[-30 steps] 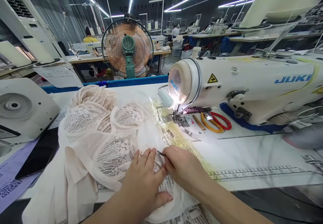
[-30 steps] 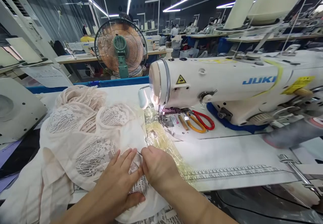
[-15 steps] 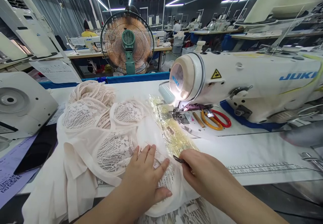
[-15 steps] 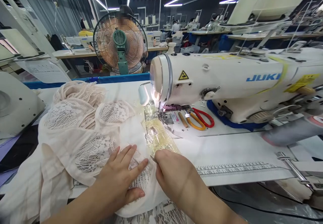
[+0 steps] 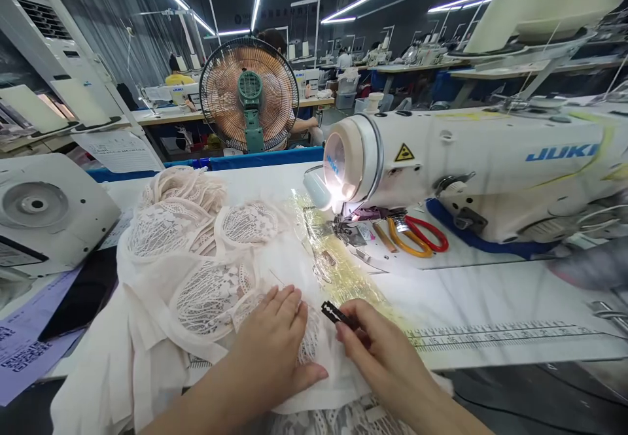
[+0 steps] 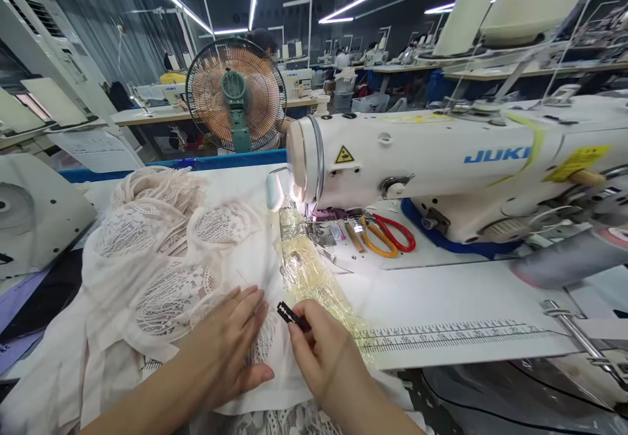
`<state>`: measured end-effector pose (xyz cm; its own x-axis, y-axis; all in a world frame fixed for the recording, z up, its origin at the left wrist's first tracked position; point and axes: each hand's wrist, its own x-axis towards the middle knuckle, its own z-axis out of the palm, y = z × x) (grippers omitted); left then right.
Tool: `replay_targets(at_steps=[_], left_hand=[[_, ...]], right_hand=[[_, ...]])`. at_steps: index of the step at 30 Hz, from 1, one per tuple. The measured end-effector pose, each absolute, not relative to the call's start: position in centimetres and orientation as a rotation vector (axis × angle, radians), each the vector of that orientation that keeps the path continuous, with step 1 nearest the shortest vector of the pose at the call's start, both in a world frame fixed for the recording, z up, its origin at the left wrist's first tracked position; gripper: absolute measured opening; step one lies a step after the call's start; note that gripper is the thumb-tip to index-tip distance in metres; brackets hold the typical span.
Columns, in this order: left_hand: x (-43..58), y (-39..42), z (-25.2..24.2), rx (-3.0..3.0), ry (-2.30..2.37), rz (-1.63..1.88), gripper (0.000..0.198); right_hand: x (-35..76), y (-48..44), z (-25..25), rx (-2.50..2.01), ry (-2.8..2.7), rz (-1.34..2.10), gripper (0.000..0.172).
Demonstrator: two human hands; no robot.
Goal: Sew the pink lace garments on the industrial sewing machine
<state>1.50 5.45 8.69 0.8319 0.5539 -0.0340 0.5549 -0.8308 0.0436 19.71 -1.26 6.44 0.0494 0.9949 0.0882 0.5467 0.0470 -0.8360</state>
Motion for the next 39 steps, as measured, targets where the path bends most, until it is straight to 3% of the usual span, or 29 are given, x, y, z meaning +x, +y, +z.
replay_targets(at_steps=[11,30,39], left_hand=[[1.0,4.7,8.5,2.871,0.934,0.040,0.067],[1.1,4.8,7.6,2.808,0.970,0.035,0.066],[1.3,4.8,8.6,2.794,0.974,-0.044,0.065]], right_hand=[[19.4,2.1,7.6,-1.663,-1.969,0.252,0.016],[20.3,1.4,9.9,-1.900,-2.179,0.334,0.020],[19.4,2.1,8.6,-1.826,-2.169,0.238,0.020]])
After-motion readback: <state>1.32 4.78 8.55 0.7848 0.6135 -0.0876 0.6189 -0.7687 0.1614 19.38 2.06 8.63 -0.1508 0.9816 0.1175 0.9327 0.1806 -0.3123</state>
